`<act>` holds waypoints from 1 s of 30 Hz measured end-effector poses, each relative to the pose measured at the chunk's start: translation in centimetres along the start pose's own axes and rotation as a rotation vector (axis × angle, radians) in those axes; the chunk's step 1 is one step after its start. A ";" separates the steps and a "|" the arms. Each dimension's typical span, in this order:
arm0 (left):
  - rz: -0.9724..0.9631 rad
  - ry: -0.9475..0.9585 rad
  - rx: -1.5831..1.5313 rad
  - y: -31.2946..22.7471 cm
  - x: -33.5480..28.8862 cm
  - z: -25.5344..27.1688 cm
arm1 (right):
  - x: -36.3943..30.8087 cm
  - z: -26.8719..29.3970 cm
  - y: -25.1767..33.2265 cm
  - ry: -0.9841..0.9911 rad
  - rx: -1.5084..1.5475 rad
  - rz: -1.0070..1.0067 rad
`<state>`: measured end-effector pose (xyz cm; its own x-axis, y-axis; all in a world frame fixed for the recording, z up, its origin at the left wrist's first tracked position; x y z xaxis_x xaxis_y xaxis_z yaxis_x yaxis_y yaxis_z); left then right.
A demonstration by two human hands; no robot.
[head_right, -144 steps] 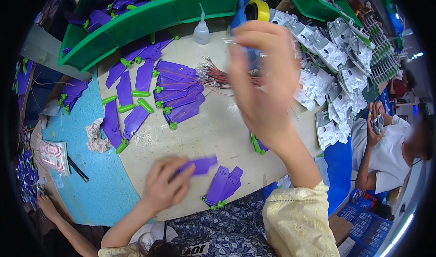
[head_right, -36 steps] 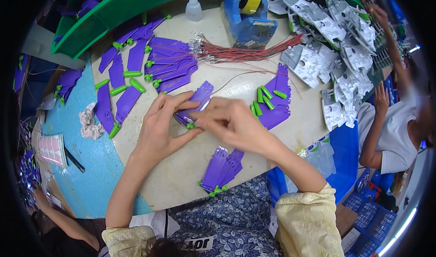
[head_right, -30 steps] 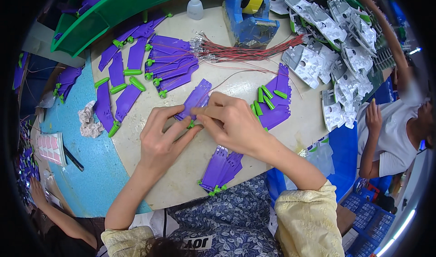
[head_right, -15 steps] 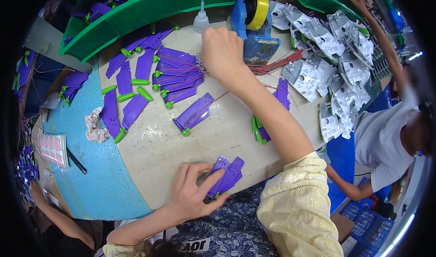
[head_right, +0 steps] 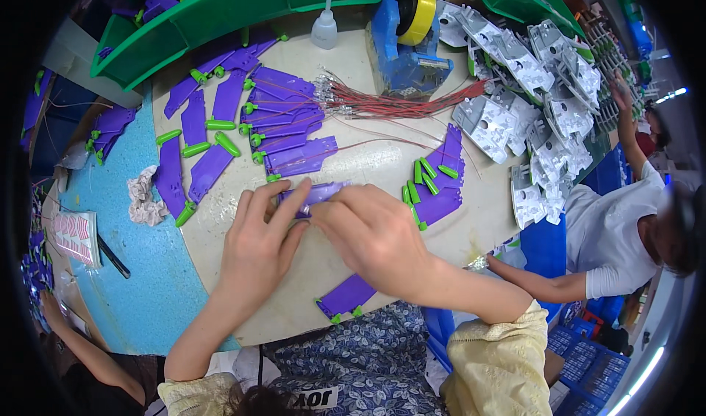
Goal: The person assembles small electronic components by inserting red wires into purple plastic housings. They handle the parts one by one, occasionally using a small bottle to apply adhesive to the connections. The completed units are stacked on the table.
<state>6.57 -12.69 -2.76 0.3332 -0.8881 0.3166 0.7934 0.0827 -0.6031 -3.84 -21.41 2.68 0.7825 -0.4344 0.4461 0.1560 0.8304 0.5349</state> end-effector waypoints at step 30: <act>0.056 -0.068 -0.512 2.1 0.3 -1.5 | -1.6 -4.9 -5.6 0.444 0.526 -0.564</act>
<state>7.55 -13.44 -4.99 0.4140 -0.8559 0.3100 0.4280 -0.1176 -0.8961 -3.03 -23.68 -4.56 0.8517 -0.4637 -0.2440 0.3769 0.2185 0.9001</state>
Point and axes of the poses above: each hand's wrist, its own x-axis towards the middle knuckle, its own z-axis out of the back of the hand, y = z × x, the point moved 7 cm from there along x, towards the middle knuckle, and after that the axes turned 7 degrees about -y, right-handed, at the moved point
